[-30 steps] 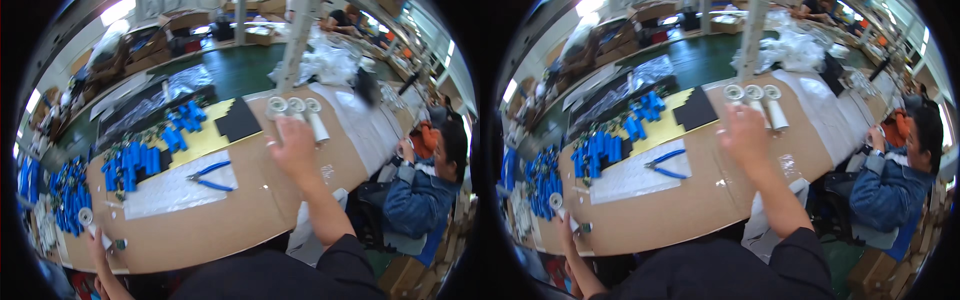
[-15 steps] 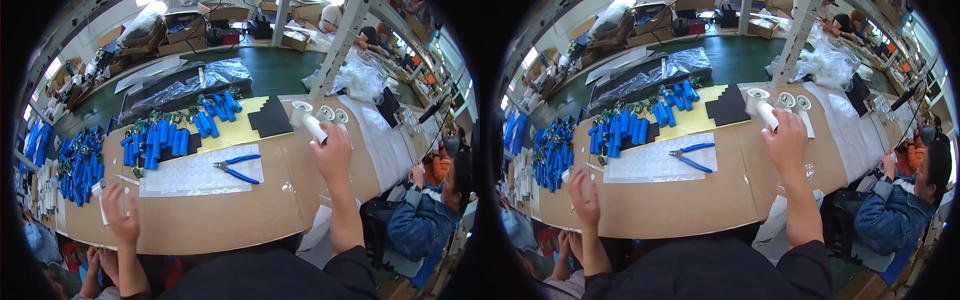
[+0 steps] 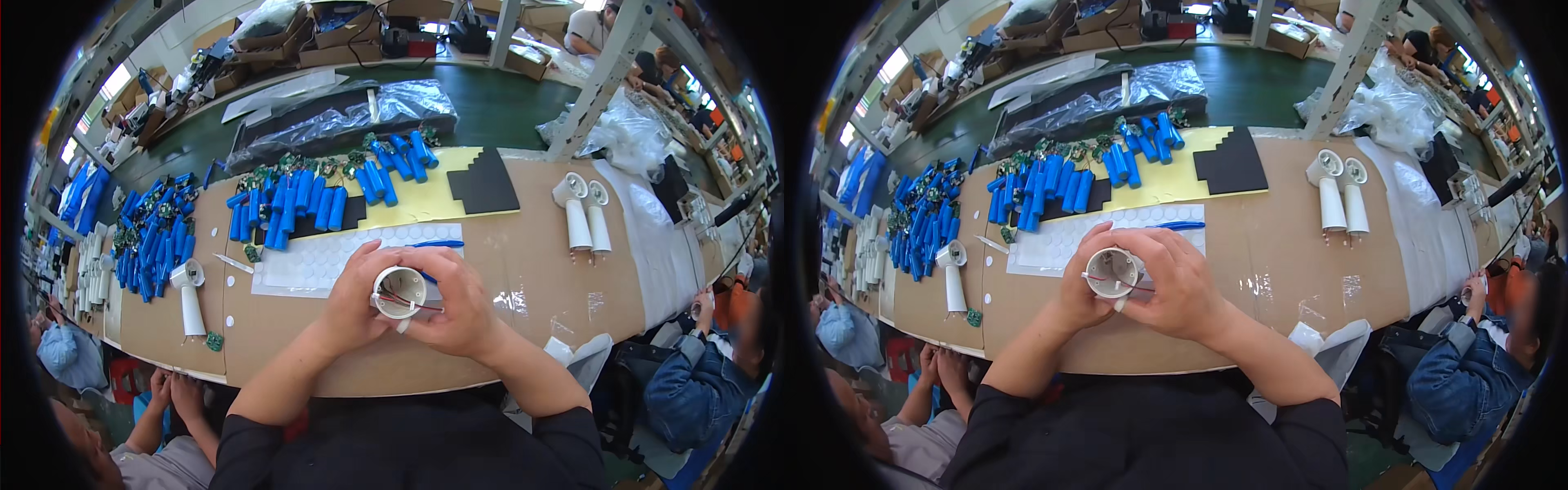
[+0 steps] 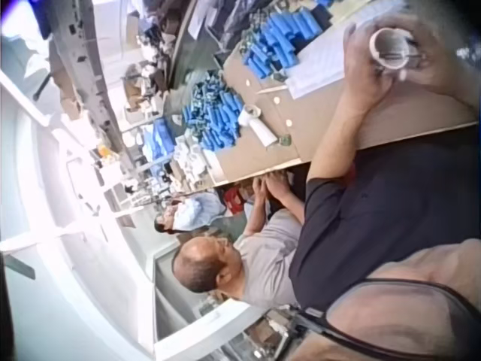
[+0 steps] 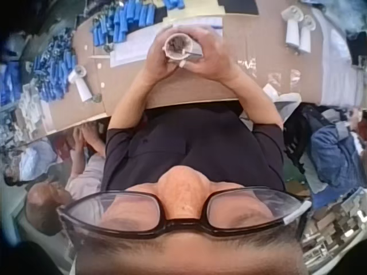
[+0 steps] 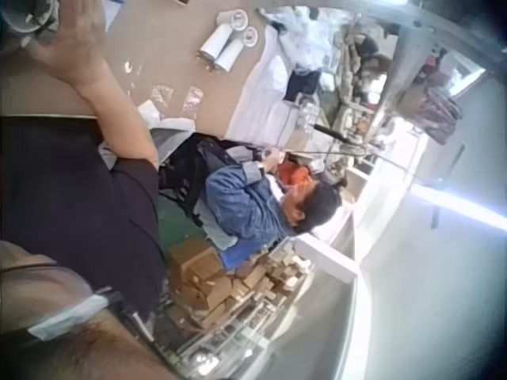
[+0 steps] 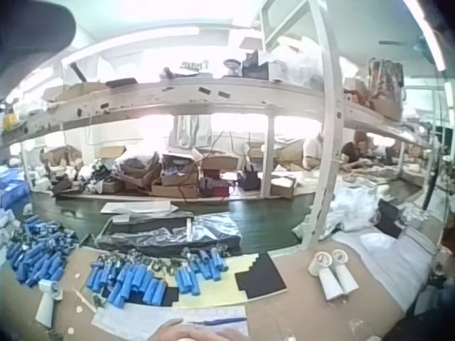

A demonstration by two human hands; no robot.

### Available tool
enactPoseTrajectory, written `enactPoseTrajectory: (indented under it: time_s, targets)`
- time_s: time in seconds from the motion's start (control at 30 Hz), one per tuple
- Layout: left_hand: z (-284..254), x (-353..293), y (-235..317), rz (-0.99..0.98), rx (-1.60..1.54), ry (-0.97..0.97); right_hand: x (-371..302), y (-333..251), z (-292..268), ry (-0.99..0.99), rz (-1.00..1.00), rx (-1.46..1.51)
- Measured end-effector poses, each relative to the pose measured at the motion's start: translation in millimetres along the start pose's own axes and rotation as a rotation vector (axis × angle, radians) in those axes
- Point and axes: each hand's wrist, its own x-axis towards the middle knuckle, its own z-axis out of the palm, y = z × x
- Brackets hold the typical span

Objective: Assembling electronic components by inserting parts into white plastic housings and wrapping them in protective paper.

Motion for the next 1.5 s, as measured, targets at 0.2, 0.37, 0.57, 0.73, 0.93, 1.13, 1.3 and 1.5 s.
enactPoseTrajectory:
  time_s: [0.2,0.37,0.57,0.73,0.93,1.13,1.3,1.5]
  targets:
    - [6,-8,-7,-0.156,-0.261,-0.169,-19,19,23,0.019,0.023,0.109]
    - [-4,-8,-1,-0.155,-0.451,-0.172,-23,22,29,0.083,0.057,0.178]
    - [-1,-5,15,-0.148,-0.259,-0.068,-21,18,32,0.078,0.117,0.134]
    - [4,-4,24,-0.163,-0.259,0.019,-18,15,33,0.076,0.086,0.026]
    - [-7,4,27,-0.036,-0.109,-0.042,-22,16,37,0.093,0.093,-0.017]
    - [-7,-15,16,-0.129,-0.367,0.072,-23,16,38,0.099,0.08,-0.034]
    - [-1,-7,22,-0.2,-0.368,0.036,-24,17,35,0.086,0.144,-0.023]
    - [-6,7,21,-0.023,-0.164,-0.068,-25,18,36,0.109,0.107,-0.02]
